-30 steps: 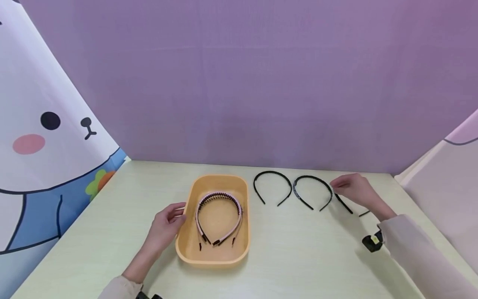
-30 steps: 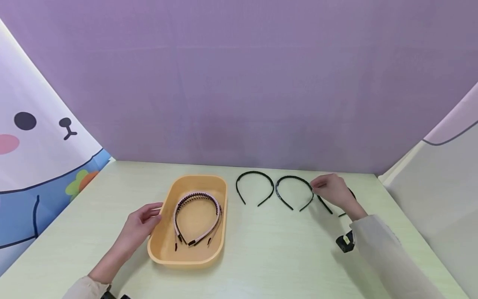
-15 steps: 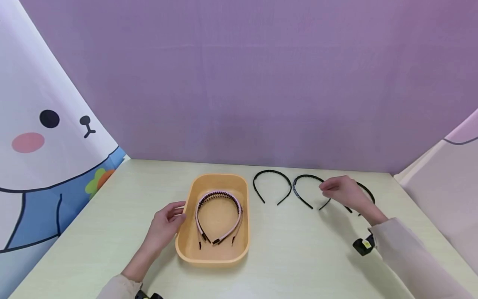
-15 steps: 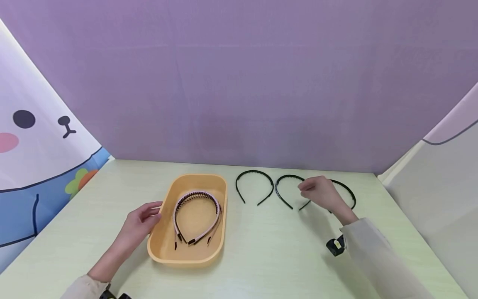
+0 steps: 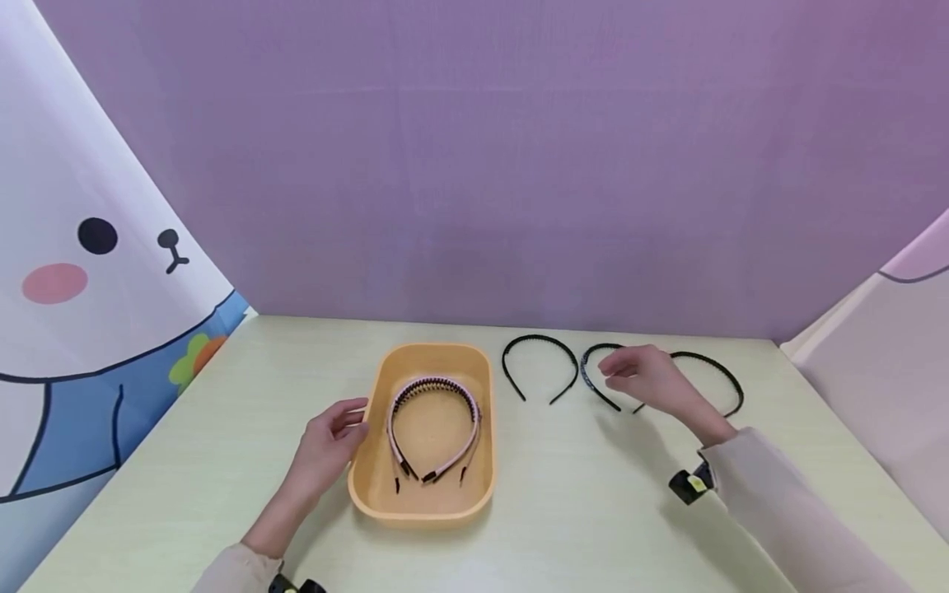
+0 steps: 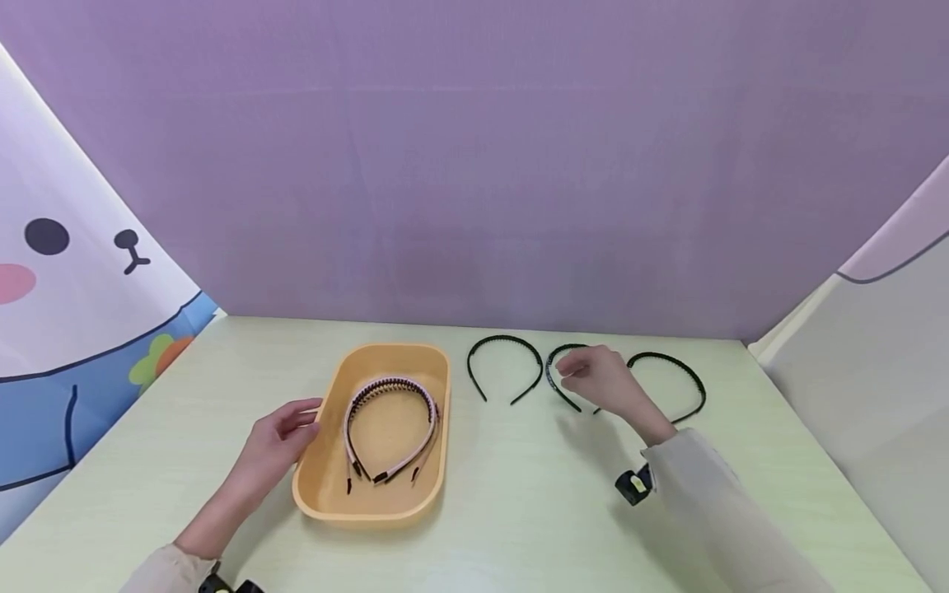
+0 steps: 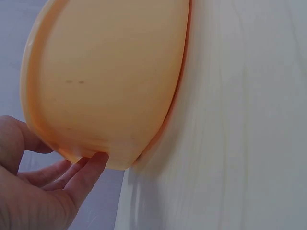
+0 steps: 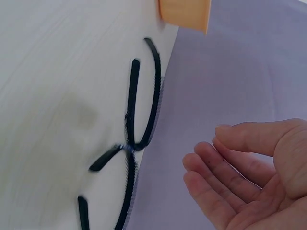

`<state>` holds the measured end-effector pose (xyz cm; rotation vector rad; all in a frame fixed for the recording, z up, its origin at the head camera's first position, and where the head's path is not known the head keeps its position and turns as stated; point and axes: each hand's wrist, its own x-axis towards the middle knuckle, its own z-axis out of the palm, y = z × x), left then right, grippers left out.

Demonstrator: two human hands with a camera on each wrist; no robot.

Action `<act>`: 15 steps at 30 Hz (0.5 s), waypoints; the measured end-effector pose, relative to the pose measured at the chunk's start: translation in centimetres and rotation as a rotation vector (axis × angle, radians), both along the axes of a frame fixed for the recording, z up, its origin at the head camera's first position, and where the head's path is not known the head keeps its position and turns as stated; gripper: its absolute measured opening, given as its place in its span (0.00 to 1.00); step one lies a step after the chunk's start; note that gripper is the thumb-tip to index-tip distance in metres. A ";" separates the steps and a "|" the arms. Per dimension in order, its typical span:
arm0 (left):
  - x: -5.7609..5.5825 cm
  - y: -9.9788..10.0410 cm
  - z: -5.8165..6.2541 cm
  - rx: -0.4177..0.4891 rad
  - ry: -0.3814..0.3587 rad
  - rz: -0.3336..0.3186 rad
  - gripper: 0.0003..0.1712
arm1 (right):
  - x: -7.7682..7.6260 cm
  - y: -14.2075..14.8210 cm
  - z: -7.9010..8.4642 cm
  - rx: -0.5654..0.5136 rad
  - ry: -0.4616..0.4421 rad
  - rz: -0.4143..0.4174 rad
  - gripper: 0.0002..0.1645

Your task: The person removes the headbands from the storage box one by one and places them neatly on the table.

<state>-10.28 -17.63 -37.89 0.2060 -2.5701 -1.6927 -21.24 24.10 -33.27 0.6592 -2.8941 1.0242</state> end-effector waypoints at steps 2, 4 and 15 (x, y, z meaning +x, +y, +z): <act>0.0 0.0 0.0 0.001 0.003 -0.001 0.23 | 0.0 -0.5 0.0 -0.002 0.007 0.005 0.11; 0.0 0.0 0.1 -0.001 0.005 -0.001 0.23 | 0.0 -1.1 0.0 -0.005 0.014 0.015 0.10; 0.0 0.1 0.2 -0.003 0.007 -0.002 0.23 | 0.0 -4.1 0.6 -0.017 -0.003 0.060 0.11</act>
